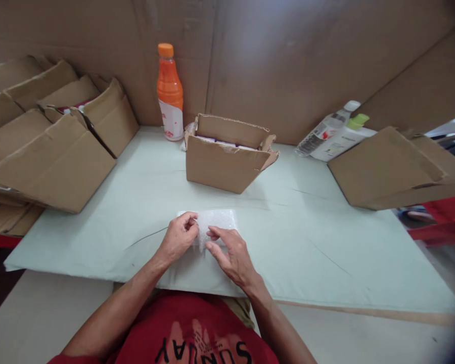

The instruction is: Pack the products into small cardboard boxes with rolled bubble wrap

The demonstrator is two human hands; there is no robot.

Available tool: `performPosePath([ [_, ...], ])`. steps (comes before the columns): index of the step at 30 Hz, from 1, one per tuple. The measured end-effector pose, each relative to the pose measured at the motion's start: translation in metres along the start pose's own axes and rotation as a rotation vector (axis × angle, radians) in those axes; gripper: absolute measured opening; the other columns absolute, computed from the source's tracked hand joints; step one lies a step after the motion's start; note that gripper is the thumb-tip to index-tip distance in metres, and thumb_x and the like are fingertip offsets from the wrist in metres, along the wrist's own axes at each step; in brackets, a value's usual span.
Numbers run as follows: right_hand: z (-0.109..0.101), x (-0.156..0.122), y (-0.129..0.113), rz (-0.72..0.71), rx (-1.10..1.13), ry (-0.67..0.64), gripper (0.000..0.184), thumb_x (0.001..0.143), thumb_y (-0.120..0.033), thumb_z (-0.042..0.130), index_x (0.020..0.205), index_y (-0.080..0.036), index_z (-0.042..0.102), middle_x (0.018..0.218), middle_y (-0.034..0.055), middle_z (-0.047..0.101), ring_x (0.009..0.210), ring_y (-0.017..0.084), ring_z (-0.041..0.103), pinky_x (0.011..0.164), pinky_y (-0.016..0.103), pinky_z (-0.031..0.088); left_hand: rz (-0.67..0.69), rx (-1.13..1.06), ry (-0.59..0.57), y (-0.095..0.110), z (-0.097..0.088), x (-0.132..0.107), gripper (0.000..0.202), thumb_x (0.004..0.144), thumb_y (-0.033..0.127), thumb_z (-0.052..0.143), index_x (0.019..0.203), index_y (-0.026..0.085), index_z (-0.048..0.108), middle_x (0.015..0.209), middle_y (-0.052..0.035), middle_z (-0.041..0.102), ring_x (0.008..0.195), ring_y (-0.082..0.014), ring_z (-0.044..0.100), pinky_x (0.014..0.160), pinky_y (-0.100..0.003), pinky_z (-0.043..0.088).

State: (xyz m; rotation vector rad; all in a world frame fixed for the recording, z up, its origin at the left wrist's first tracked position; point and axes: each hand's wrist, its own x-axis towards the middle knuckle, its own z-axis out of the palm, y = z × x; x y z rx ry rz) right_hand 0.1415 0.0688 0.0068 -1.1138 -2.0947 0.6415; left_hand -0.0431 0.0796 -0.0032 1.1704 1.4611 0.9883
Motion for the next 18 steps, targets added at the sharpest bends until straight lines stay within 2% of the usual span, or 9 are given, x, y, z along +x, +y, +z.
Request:
performPosePath([
  [3,-0.005,0.001,0.011,0.068,-0.025,-0.003,0.025,0.098,-0.03,0.054,0.117,-0.021,0.067,0.108,0.0077,0.077,0.089,0.02,0.072,0.086,0.038,0.053,-0.018,0.012,0.004,-0.009,-0.007,0.005,0.033,0.076,0.036,0.059,0.102,0.016,0.064,0.07,0.0032,0.056,0.059,-0.0115,0.054,0.054,-0.022,0.042],
  [6,-0.004,0.002,0.019,0.121,-0.015,-0.016,0.024,0.098,-0.026,0.052,0.115,-0.022,0.069,0.111,0.0068,0.076,0.096,0.021,0.072,0.088,0.037,0.055,-0.042,0.032,-0.002,-0.01,-0.008,0.007,0.043,0.078,0.042,0.061,0.111,0.015,0.063,0.074,0.0015,0.06,0.063,-0.0142,0.058,0.056,-0.024,0.044],
  [8,-0.001,0.002,0.021,0.141,0.01,-0.015,0.025,0.098,-0.024,0.051,0.115,-0.023,0.07,0.112,0.0063,0.076,0.101,0.021,0.071,0.089,0.036,0.056,-0.037,0.143,0.009,-0.008,-0.006,0.006,0.049,0.079,0.039,0.063,0.122,0.015,0.06,0.078,0.0005,0.063,0.066,-0.0154,0.06,0.062,-0.027,0.046],
  [10,0.002,0.002,0.019,0.143,0.03,-0.008,0.025,0.098,-0.023,0.05,0.113,-0.023,0.07,0.112,0.0062,0.076,0.102,0.021,0.071,0.09,0.035,0.056,-0.007,0.313,0.012,-0.004,-0.005,0.005,0.052,0.081,0.028,0.06,0.131,0.015,0.056,0.079,0.0005,0.064,0.067,-0.0153,0.059,0.068,-0.028,0.046],
  [13,-0.001,0.003,0.012,0.135,0.055,0.026,0.023,0.098,-0.023,0.051,0.111,-0.022,0.07,0.11,0.0061,0.076,0.096,0.019,0.071,0.086,0.032,0.057,0.021,0.499,0.001,0.001,-0.009,0.004,0.055,0.081,0.016,0.052,0.136,0.015,0.052,0.079,0.0011,0.065,0.066,-0.0153,0.059,0.069,-0.028,0.045],
  [18,-0.003,0.011,0.015,0.195,0.064,0.035,0.023,0.096,-0.024,0.051,0.109,-0.02,0.07,0.105,0.0066,0.075,0.086,0.017,0.07,0.075,0.028,0.056,-0.041,0.77,0.017,0.005,-0.026,0.008,0.058,0.084,0.016,0.051,0.142,0.016,0.047,0.086,-0.0013,0.07,0.076,-0.0199,0.065,0.072,-0.03,0.045],
])
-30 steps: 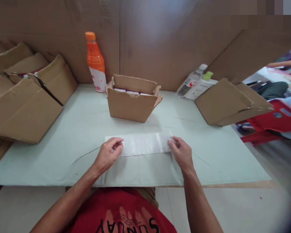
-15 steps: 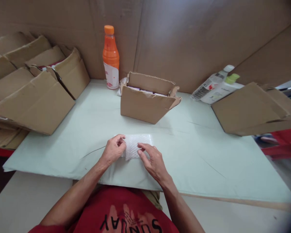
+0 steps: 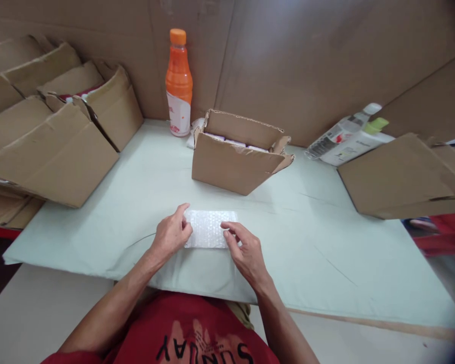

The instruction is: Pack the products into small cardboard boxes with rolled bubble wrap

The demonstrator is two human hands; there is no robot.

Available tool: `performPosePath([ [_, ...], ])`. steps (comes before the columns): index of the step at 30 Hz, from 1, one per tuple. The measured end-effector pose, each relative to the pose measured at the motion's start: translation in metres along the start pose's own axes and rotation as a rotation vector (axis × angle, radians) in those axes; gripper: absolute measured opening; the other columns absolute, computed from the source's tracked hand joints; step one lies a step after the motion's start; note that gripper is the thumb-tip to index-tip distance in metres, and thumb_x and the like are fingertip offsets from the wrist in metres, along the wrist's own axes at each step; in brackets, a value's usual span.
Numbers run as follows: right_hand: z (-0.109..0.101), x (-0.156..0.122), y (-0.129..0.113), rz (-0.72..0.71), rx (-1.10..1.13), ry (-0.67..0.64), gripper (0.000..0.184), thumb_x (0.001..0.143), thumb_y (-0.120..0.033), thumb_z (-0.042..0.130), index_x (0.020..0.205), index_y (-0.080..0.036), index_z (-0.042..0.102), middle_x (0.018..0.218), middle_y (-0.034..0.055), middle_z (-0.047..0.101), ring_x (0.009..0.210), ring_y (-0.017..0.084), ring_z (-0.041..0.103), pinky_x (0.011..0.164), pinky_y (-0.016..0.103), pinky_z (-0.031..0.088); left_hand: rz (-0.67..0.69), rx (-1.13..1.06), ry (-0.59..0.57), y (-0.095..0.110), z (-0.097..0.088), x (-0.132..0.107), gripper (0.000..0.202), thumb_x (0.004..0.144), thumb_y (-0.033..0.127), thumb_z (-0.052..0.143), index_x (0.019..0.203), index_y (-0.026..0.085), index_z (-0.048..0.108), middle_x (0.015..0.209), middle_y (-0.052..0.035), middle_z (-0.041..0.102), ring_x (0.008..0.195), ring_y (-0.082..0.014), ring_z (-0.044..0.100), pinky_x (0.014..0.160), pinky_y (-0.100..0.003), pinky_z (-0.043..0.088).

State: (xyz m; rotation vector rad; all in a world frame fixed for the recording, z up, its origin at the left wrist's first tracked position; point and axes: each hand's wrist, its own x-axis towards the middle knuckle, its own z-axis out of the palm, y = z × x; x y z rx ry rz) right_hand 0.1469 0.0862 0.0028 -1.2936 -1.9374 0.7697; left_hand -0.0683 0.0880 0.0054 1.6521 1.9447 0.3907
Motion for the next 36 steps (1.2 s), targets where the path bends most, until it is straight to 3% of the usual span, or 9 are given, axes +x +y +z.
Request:
performPosePath([
  [5,0.012,0.009,0.02,0.117,0.013,-0.052,0.024,0.092,-0.025,0.052,0.104,-0.02,0.072,0.105,0.0067,0.075,0.09,0.02,0.07,0.085,0.033,0.055,0.011,0.226,-0.033,-0.003,-0.003,0.001,0.051,0.086,0.015,0.049,0.137,0.018,0.053,0.096,-0.0057,0.073,0.092,-0.0247,0.069,0.075,-0.032,0.046],
  [10,0.012,0.012,0.028,0.154,0.089,-0.095,0.026,0.092,-0.029,0.052,0.106,-0.021,0.072,0.105,0.0062,0.075,0.089,0.019,0.069,0.085,0.032,0.054,0.157,0.255,0.201,0.005,-0.002,-0.01,0.048,0.091,0.016,0.048,0.138,0.017,0.053,0.109,-0.01,0.067,0.099,-0.0236,0.065,0.084,-0.032,0.049],
  [13,0.01,0.015,0.027,0.18,0.117,-0.104,0.026,0.091,-0.03,0.053,0.105,-0.021,0.073,0.105,0.0066,0.075,0.09,0.02,0.068,0.085,0.033,0.053,0.244,0.275,0.112,0.008,0.003,-0.01,0.038,0.091,0.016,0.049,0.127,0.02,0.062,0.102,-0.0084,0.068,0.097,-0.0241,0.066,0.085,-0.034,0.049],
  [17,0.001,0.018,0.026,0.284,0.223,-0.139,0.028,0.087,-0.036,0.057,0.101,-0.02,0.074,0.098,0.0065,0.076,0.083,0.02,0.068,0.075,0.031,0.053,0.228,0.285,0.014,0.004,0.011,-0.002,0.028,0.088,0.015,0.054,0.111,0.021,0.069,0.1,-0.0067,0.071,0.094,-0.0238,0.067,0.08,-0.033,0.049],
  [21,-0.016,0.017,0.033,0.377,0.239,0.027,0.033,0.083,-0.045,0.061,0.097,-0.018,0.074,0.086,0.0062,0.074,0.073,0.018,0.063,0.068,0.031,0.051,0.239,0.231,0.048,-0.004,0.011,-0.003,0.031,0.089,0.016,0.054,0.117,0.023,0.066,0.102,-0.0039,0.07,0.095,-0.0197,0.067,0.08,-0.028,0.049],
  [26,-0.039,0.017,0.044,0.392,0.102,0.155,0.033,0.083,-0.046,0.062,0.098,-0.018,0.073,0.088,0.0065,0.074,0.069,0.017,0.061,0.067,0.031,0.051,0.128,0.211,0.244,-0.015,0.002,-0.014,0.029,0.091,0.027,0.057,0.119,0.02,0.064,0.1,-0.0053,0.067,0.091,-0.0206,0.066,0.081,-0.03,0.049],
  [29,-0.055,0.021,0.039,0.296,0.005,0.27,0.029,0.087,-0.041,0.06,0.101,-0.018,0.072,0.092,0.007,0.074,0.072,0.017,0.062,0.068,0.032,0.052,0.065,0.333,0.234,-0.018,0.0,-0.015,0.025,0.09,0.035,0.061,0.106,0.017,0.067,0.099,-0.0095,0.067,0.097,-0.0265,0.064,0.087,-0.036,0.048],
  [33,-0.081,0.044,0.006,-0.053,-0.22,0.509,0.024,0.093,-0.031,0.057,0.111,-0.021,0.068,0.115,0.0103,0.071,0.105,0.025,0.065,0.083,0.039,0.053,0.037,0.374,0.133,-0.013,0.001,-0.008,0.024,0.089,0.036,0.061,0.101,0.016,0.067,0.101,-0.012,0.067,0.102,-0.0292,0.062,0.09,-0.039,0.045],
  [36,-0.094,0.082,-0.026,-0.3,-0.396,0.491,0.03,0.093,-0.026,0.058,0.123,-0.024,0.063,0.13,0.0106,0.066,0.124,0.028,0.057,0.101,0.047,0.045,0.021,0.343,0.064,-0.003,0.003,0.0,0.018,0.089,0.031,0.058,0.097,0.017,0.066,0.1,-0.0113,0.066,0.102,-0.0285,0.061,0.089,-0.038,0.043],
])
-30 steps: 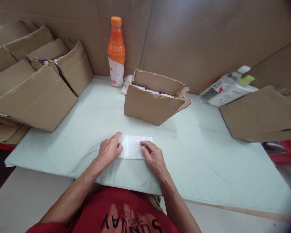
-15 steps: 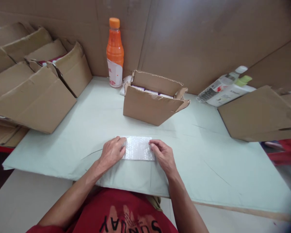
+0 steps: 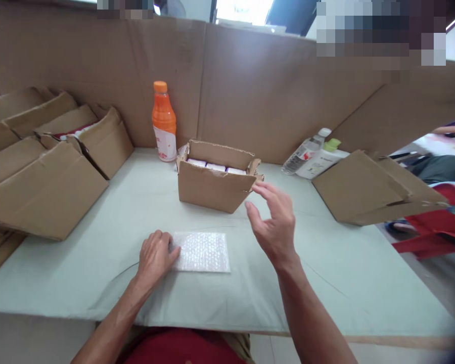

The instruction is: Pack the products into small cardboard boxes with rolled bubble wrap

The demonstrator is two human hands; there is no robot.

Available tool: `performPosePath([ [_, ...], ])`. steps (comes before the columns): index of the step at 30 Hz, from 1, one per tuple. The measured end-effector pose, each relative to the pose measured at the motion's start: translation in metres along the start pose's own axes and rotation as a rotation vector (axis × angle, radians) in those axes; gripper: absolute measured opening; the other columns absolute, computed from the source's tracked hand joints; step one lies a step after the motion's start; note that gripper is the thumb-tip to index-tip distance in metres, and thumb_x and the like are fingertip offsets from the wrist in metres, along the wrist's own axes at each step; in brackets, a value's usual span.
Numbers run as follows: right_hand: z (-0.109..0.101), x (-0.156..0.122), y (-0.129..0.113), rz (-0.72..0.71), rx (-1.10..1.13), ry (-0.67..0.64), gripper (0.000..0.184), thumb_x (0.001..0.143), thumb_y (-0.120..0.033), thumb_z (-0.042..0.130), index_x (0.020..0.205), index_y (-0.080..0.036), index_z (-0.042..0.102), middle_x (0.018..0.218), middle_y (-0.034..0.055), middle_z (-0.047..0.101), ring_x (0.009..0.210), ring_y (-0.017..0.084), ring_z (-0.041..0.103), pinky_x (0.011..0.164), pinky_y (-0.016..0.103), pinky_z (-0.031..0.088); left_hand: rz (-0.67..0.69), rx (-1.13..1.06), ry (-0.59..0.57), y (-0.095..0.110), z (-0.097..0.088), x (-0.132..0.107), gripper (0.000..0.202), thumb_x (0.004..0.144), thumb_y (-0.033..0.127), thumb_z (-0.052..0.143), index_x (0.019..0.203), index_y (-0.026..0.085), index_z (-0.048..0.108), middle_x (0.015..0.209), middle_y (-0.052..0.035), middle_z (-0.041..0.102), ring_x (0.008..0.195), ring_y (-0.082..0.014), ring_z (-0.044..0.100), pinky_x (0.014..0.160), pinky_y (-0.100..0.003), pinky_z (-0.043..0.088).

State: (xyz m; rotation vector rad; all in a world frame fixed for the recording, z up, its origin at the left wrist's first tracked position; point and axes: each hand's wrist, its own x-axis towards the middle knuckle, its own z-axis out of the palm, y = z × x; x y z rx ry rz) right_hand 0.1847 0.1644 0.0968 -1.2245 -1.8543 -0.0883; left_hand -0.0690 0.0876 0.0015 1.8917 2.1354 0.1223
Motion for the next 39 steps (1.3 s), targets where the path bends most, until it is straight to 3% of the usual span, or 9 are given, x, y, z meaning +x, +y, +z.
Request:
performPosePath([
  [5,0.032,0.076,-0.009,-0.097,-0.256,-0.368,0.037,0.083,-0.022,0.068,0.119,-0.018,0.065,0.117,0.014,0.071,0.113,0.033,0.061,0.093,0.046,0.042,-0.001,-0.05,-0.019,0.016,0.001,0.006,0.009,0.085,0.018,0.053,0.087,0.018,0.062,0.097,-0.0093,0.065,0.101,-0.0254,0.061,0.086,-0.034,0.041],
  [8,0.043,0.093,-0.006,-0.052,-0.363,-0.552,0.01,0.085,-0.023,0.064,0.092,-0.02,0.07,0.084,0.0068,0.074,0.083,0.026,0.065,0.078,0.036,0.04,-0.008,-0.079,0.013,0.016,0.005,0.003,0.012,0.083,0.012,0.051,0.088,0.02,0.059,0.092,-0.0051,0.067,0.092,-0.0207,0.063,0.079,-0.03,0.041],
  [10,0.041,0.09,-0.006,-0.091,-0.341,-0.58,0.01,0.087,-0.021,0.061,0.08,-0.021,0.068,0.075,0.0035,0.072,0.073,0.021,0.063,0.071,0.031,0.035,-0.022,-0.147,-0.003,0.011,0.007,0.0,0.013,0.085,0.013,0.051,0.09,0.021,0.058,0.084,-0.0011,0.067,0.081,-0.0178,0.064,0.072,-0.027,0.04],
  [18,0.004,0.046,-0.022,-0.233,-0.15,-0.569,0.013,0.087,-0.024,0.062,0.076,-0.021,0.067,0.07,0.0036,0.07,0.072,0.022,0.063,0.071,0.034,0.037,-0.087,-0.54,0.002,-0.015,0.014,-0.019,0.048,0.082,0.023,0.057,0.13,0.017,0.056,0.081,0.0008,0.065,0.075,-0.0169,0.062,0.074,-0.028,0.045],
  [22,-0.036,-0.001,-0.032,-0.243,0.047,-0.139,0.02,0.089,-0.023,0.064,0.109,-0.026,0.068,0.111,0.0076,0.074,0.104,0.028,0.067,0.092,0.043,0.047,-0.122,-0.735,0.025,-0.018,0.021,-0.024,0.053,0.079,0.028,0.057,0.13,0.014,0.056,0.081,-0.0004,0.065,0.072,-0.0174,0.063,0.073,-0.029,0.049],
  [25,-0.052,-0.057,-0.025,-0.094,0.093,0.082,0.024,0.089,-0.016,0.064,0.109,-0.029,0.067,0.101,0.0054,0.074,0.092,0.024,0.07,0.083,0.038,0.054,-0.131,-0.825,0.054,-0.018,0.027,-0.025,0.062,0.079,0.029,0.056,0.139,0.013,0.049,0.086,-0.0023,0.067,0.072,-0.017,0.064,0.073,-0.03,0.052],
  [31,-0.007,-0.134,0.003,0.137,0.015,-0.445,0.024,0.09,-0.034,0.059,0.11,-0.024,0.068,0.084,0.0022,0.077,0.061,0.02,0.069,0.058,0.034,0.055,-0.065,-0.862,0.128,-0.017,0.032,-0.042,0.06,0.082,0.032,0.054,0.14,0.016,0.047,0.111,-0.0104,0.068,0.078,-0.0176,0.063,0.074,-0.031,0.053],
  [35,0.026,-0.133,0.003,0.263,0.022,-0.602,0.038,0.091,-0.035,0.054,0.125,-0.022,0.066,0.088,0.0043,0.077,0.069,0.022,0.071,0.069,0.036,0.057,0.043,-0.8,0.102,-0.014,0.025,-0.051,0.028,0.081,0.029,0.049,0.101,0.019,0.067,0.09,-0.0064,0.069,0.074,-0.019,0.062,0.071,-0.031,0.05],
  [39,0.038,-0.127,-0.01,0.292,0.172,-0.66,0.042,0.092,-0.03,0.051,0.131,-0.025,0.065,0.114,0.0068,0.076,0.087,0.023,0.073,0.078,0.037,0.058,0.098,-0.812,0.118,-0.015,0.024,-0.057,0.024,0.08,0.024,0.046,0.083,0.021,0.07,0.08,-0.0046,0.069,0.073,-0.0191,0.064,0.069,-0.03,0.05],
])
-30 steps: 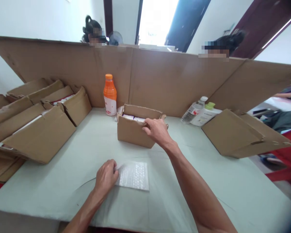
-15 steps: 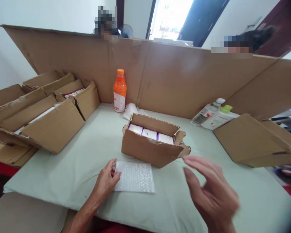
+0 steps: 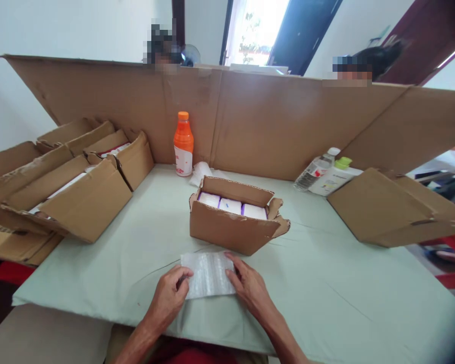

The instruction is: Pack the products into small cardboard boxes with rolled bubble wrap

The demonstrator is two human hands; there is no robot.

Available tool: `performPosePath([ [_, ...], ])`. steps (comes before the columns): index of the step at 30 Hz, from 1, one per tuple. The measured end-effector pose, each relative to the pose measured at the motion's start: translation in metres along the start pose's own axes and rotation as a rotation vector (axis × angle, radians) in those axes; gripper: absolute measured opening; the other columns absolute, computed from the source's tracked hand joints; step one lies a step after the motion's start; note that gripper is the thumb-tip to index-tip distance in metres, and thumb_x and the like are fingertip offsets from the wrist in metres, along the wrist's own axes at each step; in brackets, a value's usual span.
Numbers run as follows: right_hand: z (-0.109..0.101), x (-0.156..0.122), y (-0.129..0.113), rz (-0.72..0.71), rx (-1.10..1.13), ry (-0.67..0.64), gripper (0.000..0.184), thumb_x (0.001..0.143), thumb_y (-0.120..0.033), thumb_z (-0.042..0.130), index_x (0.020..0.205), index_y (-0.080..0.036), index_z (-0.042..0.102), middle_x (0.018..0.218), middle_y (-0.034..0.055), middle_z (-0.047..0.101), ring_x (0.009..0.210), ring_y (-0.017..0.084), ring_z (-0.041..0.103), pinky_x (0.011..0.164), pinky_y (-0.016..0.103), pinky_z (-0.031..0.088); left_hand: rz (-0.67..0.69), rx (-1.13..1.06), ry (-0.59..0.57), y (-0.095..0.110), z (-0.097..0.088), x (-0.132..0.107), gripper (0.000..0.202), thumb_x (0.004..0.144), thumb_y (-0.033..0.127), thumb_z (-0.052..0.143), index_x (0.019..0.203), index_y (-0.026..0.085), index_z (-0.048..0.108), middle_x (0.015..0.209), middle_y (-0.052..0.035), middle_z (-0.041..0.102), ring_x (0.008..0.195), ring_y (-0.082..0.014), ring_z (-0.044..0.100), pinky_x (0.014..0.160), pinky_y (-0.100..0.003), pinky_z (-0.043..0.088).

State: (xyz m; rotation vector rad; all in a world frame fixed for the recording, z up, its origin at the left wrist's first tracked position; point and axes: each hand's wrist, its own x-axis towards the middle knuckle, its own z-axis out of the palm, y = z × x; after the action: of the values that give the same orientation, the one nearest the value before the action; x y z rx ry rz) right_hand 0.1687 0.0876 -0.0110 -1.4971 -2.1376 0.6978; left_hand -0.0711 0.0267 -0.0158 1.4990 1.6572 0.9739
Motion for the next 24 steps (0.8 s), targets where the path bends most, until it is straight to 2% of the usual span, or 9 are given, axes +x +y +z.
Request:
performPosePath([
  [3,-0.002,-0.009,-0.013,-0.031,0.169,-0.017,0.037,0.094,-0.031,0.052,0.126,-0.025,0.07,0.12,0.0081,0.074,0.099,0.024,0.072,0.085,0.036,0.058,-0.001,-0.001,0.022,-0.004,-0.008,-0.007,0.025,0.079,0.025,0.048,0.079,0.021,0.072,0.076,-0.0044,0.07,0.068,-0.0189,0.064,0.063,-0.029,0.05],
  [5,-0.013,-0.016,-0.024,-0.093,0.233,-0.015,0.031,0.096,-0.033,0.053,0.117,-0.025,0.074,0.106,0.0075,0.076,0.093,0.022,0.071,0.08,0.032,0.058,0.032,0.01,0.05,0.0,-0.019,-0.01,0.025,0.08,0.027,0.049,0.077,0.021,0.073,0.076,-0.0045,0.072,0.069,-0.0193,0.066,0.062,-0.028,0.051],
  [7,-0.036,-0.019,-0.039,-0.191,0.25,0.018,0.027,0.097,-0.032,0.053,0.107,-0.026,0.078,0.09,0.0055,0.073,0.081,0.019,0.069,0.072,0.028,0.057,0.134,0.039,0.082,0.015,-0.035,-0.007,0.025,0.082,0.027,0.049,0.078,0.023,0.074,0.078,-0.0044,0.073,0.073,-0.0198,0.069,0.065,-0.028,0.054],
  [10,-0.085,-0.008,-0.063,-0.328,0.223,0.151,0.023,0.096,-0.031,0.057,0.106,-0.027,0.077,0.089,0.0046,0.07,0.08,0.017,0.067,0.071,0.026,0.055,0.394,0.127,0.153,0.061,-0.061,0.016,0.023,0.086,0.027,0.053,0.086,0.023,0.075,0.082,-0.0047,0.075,0.081,-0.0201,0.07,0.072,-0.028,0.055],
  [14,-0.153,0.037,-0.08,-0.356,0.107,0.335,0.025,0.093,-0.035,0.06,0.107,-0.025,0.077,0.096,0.0054,0.073,0.084,0.019,0.066,0.071,0.028,0.052,0.684,0.22,0.264,0.14,-0.083,0.076,0.025,0.085,0.026,0.051,0.09,0.019,0.075,0.083,-0.0055,0.073,0.078,-0.0182,0.066,0.078,-0.03,0.053],
  [16,-0.175,0.066,-0.079,-0.274,0.044,0.314,0.027,0.09,-0.036,0.058,0.103,-0.023,0.078,0.093,0.0047,0.075,0.08,0.019,0.065,0.067,0.027,0.05,0.679,0.29,0.197,0.169,-0.085,0.111,0.027,0.083,0.025,0.049,0.091,0.017,0.074,0.084,-0.0054,0.073,0.075,-0.017,0.062,0.075,-0.029,0.049],
  [18,-0.186,0.091,-0.072,-0.183,-0.024,0.185,0.027,0.088,-0.033,0.055,0.096,-0.021,0.079,0.085,0.0026,0.075,0.072,0.017,0.064,0.062,0.026,0.046,0.564,0.421,0.009,0.184,-0.08,0.143,0.024,0.079,0.021,0.048,0.081,0.016,0.072,0.075,-0.0025,0.067,0.067,-0.0146,0.055,0.065,-0.027,0.042],
  [21,-0.186,0.117,-0.06,-0.117,-0.169,-0.051,0.027,0.085,-0.025,0.053,0.083,-0.022,0.079,0.071,-0.0008,0.071,0.063,0.015,0.059,0.056,0.024,0.04,0.387,0.593,-0.281,0.186,-0.066,0.175,0.019,0.075,0.019,0.05,0.058,0.017,0.059,0.054,0.0025,0.046,0.055,-0.0116,0.04,0.053,-0.027,0.028],
  [24,-0.18,0.13,-0.055,-0.076,-0.353,-0.148,0.026,0.082,-0.019,0.054,0.081,-0.024,0.079,0.072,-0.0012,0.072,0.065,0.015,0.059,0.056,0.025,0.036,0.331,0.652,-0.367,0.177,-0.052,0.189,0.024,0.073,0.02,0.052,0.049,0.019,0.048,0.049,0.004,0.032,0.051,-0.0113,0.029,0.051,-0.03,0.021],
])
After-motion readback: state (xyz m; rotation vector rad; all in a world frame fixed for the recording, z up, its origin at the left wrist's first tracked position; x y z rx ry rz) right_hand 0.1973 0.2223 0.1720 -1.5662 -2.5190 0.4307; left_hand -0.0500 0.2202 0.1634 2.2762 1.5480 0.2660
